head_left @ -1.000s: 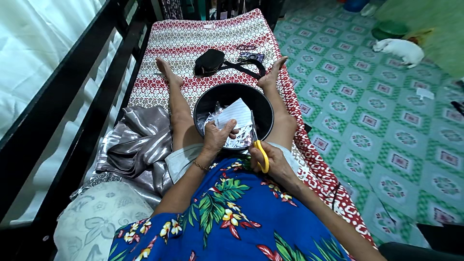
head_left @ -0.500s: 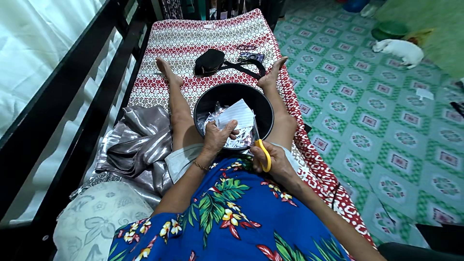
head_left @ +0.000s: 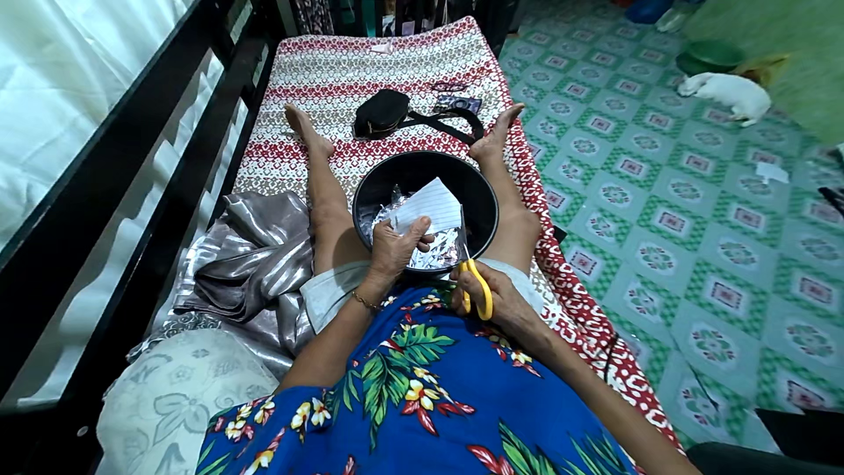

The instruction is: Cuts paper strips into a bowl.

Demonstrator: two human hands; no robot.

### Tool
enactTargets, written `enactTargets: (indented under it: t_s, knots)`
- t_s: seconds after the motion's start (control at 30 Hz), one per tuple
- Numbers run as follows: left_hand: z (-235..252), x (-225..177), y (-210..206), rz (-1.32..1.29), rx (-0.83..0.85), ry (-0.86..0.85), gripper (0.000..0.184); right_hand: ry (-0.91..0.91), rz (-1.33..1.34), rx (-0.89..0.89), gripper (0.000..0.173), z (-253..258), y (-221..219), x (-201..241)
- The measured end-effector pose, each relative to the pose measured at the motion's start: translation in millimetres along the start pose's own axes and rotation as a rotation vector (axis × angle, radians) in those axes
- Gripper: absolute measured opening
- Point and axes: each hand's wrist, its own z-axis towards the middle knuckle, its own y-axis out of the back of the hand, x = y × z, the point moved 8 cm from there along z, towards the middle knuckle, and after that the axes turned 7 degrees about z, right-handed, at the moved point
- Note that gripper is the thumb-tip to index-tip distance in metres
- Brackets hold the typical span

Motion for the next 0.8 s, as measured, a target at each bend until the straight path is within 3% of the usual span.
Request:
enactTargets:
  t_s: [0.27,0.43,0.8]
  knots:
    - [-0.6,-0.9,2.8,-0.021,-0.069,0.018,0.009,-0.011,-0.076,0.052,0.022,-3.5,-2.3,2.1]
    - [-10.0,-4.3,4.3,0.103,0.075,-0.058,0.005,-0.006,-0.039,0.002,0.021,0.7,0.2,3.7]
    - [-9.8,-3.8,2.2,0.090,0.110,-0.084,0.003,0.025,-0.035,-0.076,0.019,0.6,2.5,6.1]
